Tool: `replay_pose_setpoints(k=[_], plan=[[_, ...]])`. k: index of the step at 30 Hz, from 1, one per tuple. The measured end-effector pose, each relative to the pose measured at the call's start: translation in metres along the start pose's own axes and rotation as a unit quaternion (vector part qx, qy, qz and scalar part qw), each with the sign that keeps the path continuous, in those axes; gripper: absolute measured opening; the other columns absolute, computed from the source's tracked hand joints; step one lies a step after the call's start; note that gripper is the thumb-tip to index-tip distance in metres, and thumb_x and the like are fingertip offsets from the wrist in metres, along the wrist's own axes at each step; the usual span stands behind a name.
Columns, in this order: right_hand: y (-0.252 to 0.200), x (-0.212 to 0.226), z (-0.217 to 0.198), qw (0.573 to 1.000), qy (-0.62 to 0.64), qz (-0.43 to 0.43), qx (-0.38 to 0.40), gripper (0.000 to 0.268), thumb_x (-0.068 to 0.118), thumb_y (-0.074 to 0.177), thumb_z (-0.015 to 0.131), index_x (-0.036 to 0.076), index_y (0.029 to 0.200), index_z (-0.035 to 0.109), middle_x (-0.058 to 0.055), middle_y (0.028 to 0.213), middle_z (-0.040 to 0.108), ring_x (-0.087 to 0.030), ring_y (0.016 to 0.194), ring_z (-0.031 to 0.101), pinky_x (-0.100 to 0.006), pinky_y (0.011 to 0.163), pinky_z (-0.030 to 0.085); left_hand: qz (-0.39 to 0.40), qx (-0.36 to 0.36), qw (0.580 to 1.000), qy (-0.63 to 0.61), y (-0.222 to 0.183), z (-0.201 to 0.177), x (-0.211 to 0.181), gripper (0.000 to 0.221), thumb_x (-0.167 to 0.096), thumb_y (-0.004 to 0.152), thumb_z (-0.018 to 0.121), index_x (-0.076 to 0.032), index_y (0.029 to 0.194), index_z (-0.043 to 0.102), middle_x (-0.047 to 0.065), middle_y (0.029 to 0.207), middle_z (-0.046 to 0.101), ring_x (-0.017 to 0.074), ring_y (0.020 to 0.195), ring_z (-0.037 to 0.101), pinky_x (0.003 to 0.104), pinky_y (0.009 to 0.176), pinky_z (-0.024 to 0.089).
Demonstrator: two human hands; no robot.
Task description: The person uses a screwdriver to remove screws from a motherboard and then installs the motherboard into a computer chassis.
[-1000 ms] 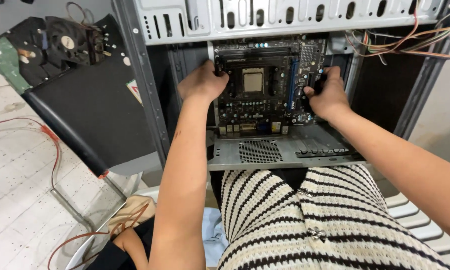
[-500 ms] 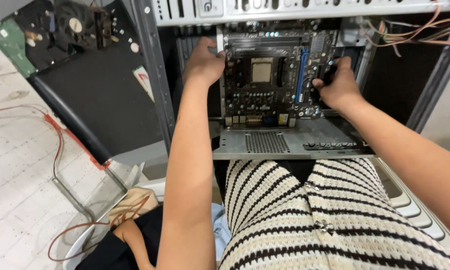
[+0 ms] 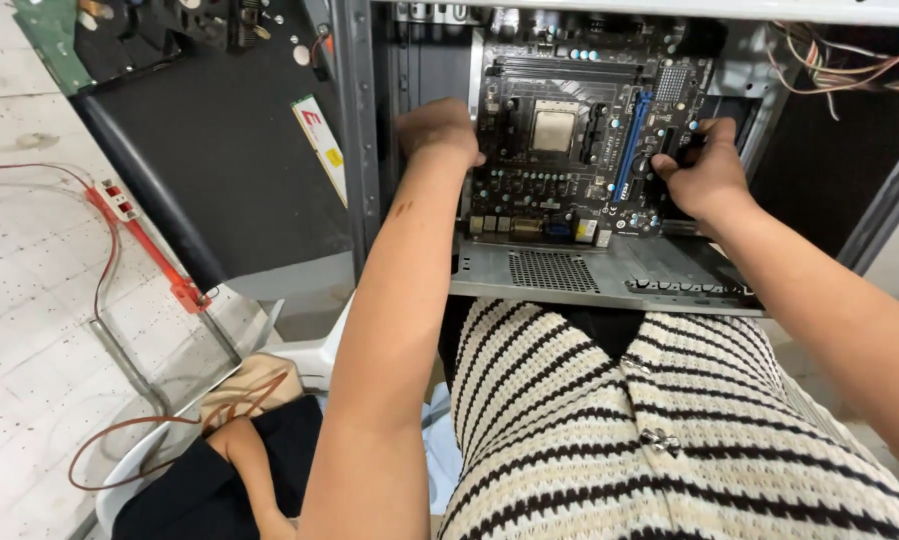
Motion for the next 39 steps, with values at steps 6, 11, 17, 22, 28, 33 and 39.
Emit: replay_pose_setpoints(k=[6, 11, 17, 22, 28, 33, 39], plan=[[0.011, -0.005, 0.0, 1.0, -0.019, -0.023, -0.002, 0.049, 0.019, 0.101, 0.072, 0.016, 0.126, 0.029, -0.01, 0.113, 0.054, -0.024, 0.103, 0.055, -0.041, 0.086, 0.048, -0.001, 0.005, 1.0, 0.025, 0.018, 0.004, -0.002, 0.041, -0.057, 0.084, 0.083, -0.019, 0.096, 0.07, -0.006, 0.078, 0.063, 0.0123, 0.071, 0.061, 0.027, 0.061, 0.046], [-0.001, 0.005, 0.0, 1.0, -0.006, 0.0, 0.012, 0.048, 0.015, 0.103, 0.069, 0.017, 0.128, 0.028, -0.011, 0.115, 0.053, -0.027, 0.098, 0.056, -0.042, 0.071, 0.052, 0.008, 0.047, 0.999, 0.005, 0.007, 0.02, -0.007, 0.034, -0.034, 0.094, 0.07, -0.01, 0.117, 0.067, 0.0, 0.093, 0.066, 0.0114, 0.078, 0.063, 0.025, 0.064, 0.053], [0.017, -0.003, -0.008, 1.0, 0.011, 0.003, -0.023, 0.052, 0.019, 0.096, 0.074, 0.016, 0.129, 0.034, -0.013, 0.126, 0.054, -0.028, 0.109, 0.06, -0.041, 0.079, 0.057, 0.043, 0.084, 0.995, 0.045, -0.02, 0.032, -0.02, 0.032, 0.002, 0.092, 0.061, -0.005, 0.123, 0.065, 0.003, 0.099, 0.066, 0.0171, 0.083, 0.063, 0.03, 0.068, 0.056], [-0.024, 0.102, -0.055, 0.944, -0.1, -0.264, -0.171, 0.064, 0.019, 0.102, 0.067, -0.014, 0.145, 0.031, -0.041, 0.151, 0.029, -0.056, 0.139, 0.016, -0.053, 0.12, 0.013, 0.238, -0.241, 0.941, 0.004, -0.146, -0.04, -0.024, 0.034, 0.013, 0.083, 0.057, -0.005, 0.109, 0.067, 0.012, 0.098, 0.069, 0.0315, 0.076, 0.069, 0.046, 0.058, 0.058], [-0.031, 0.198, -0.004, 0.887, -0.288, -0.358, 0.045, 0.056, 0.028, 0.103, 0.048, 0.005, 0.154, 0.042, -0.031, 0.155, 0.043, -0.06, 0.131, 0.041, -0.063, 0.102, 0.039, 0.341, 0.103, 0.884, -0.301, -0.245, 0.061, 0.004, 0.013, -0.026, 0.095, 0.052, -0.02, 0.093, 0.063, -0.004, 0.093, 0.069, 0.0132, 0.081, 0.061, 0.033, 0.071, 0.046], [-0.001, 0.197, 0.015, 0.831, -0.339, -0.434, 0.077, 0.054, 0.028, 0.105, 0.047, -0.005, 0.147, 0.044, -0.037, 0.155, 0.038, -0.058, 0.14, 0.033, -0.059, 0.113, 0.029, 0.112, -0.015, 0.813, -0.571, -0.162, 0.158, 0.053, 0.032, -0.026, 0.092, 0.076, -0.017, 0.102, 0.048, -0.001, 0.064, 0.044, 0.0124, 0.06, 0.045, 0.033, 0.057, 0.034], [-0.039, 0.199, 0.011, 0.868, -0.392, -0.28, 0.118, 0.06, 0.04, 0.108, 0.039, 0.008, 0.158, 0.027, -0.025, 0.161, 0.032, -0.055, 0.136, 0.04, -0.071, 0.091, 0.049, 0.227, -0.312, 0.766, -0.514, -0.124, 0.135, 0.041, 0.072, -0.029, 0.086, 0.073, 0.001, 0.142, 0.039, 0.019, 0.137, 0.043, 0.0339, 0.131, 0.049, 0.042, 0.11, 0.042]])
Point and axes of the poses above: each hand's wrist, its own y-axis towards the middle knuckle, its own z-axis out of the palm, x = y × z, the point moved 9 cm from there along y, towards the middle knuckle
